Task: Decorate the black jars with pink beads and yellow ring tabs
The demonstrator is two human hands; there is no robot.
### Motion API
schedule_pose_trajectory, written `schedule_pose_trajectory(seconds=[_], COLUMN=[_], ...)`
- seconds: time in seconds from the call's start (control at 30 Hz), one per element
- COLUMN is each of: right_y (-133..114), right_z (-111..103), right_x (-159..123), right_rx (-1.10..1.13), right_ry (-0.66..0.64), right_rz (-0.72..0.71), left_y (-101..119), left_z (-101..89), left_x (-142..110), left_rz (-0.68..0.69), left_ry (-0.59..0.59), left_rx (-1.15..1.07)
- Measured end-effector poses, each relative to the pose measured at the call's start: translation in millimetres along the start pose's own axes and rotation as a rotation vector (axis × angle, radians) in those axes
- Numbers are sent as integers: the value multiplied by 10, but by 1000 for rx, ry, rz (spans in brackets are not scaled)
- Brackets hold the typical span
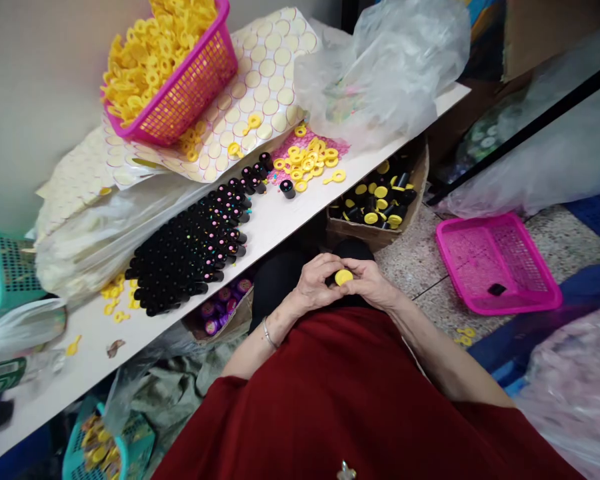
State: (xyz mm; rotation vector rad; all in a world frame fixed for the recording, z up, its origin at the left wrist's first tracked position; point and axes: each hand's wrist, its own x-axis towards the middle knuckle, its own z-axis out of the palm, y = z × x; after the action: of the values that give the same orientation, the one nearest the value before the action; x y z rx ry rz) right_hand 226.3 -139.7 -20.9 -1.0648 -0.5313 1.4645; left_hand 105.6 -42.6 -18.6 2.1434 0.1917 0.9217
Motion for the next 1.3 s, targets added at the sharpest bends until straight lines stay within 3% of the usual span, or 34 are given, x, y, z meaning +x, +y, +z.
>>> schedule_pose_trajectory(seconds=[0.2, 0.37, 0.43, 0.53, 0.63, 0.73, 0.87, 0.97, 1.1, 1.2, 1.3], right_y=[-29, -167, -294, -496, -629, -676, -684, -695, -738, -797, -876], right_z=[31, -209, -443, -827, -1104, -1209, -1117, -922, -602, -404, -282], right_x=[28, 255, 422, 680, 860, 926, 909, 942, 1115, 1267, 1385], right_rx=[5, -201, -478, -1014, -1318, -1451, -1612, -1600, -1490, -1513, -1612], right_ry=[17, 225, 397, 627, 656, 594, 649, 701, 599, 568, 568], right_rz=[1, -50, -139, -261, -215, -127, -169, -411, -668, -650, -501], left_y=[-20, -145, -259, -489, -747, -950, -1076, -1106, -1111, -1087, -1040], left_z=[51, -126, -253, -422, -523, -561, -548, -529, -523, -513, -493], left_x=[-13, 134, 223, 381, 566, 734, 856, 870, 826, 766, 701], left_rz=[-34, -112, -221, -419, -567, -654, -649, -612, -550, -546, -617], left_ry=[-29, -60, 52, 317, 535, 616, 611, 590, 617, 607, 566], left_rx=[81, 22, 14, 85, 192, 279, 385, 365, 237, 116, 36])
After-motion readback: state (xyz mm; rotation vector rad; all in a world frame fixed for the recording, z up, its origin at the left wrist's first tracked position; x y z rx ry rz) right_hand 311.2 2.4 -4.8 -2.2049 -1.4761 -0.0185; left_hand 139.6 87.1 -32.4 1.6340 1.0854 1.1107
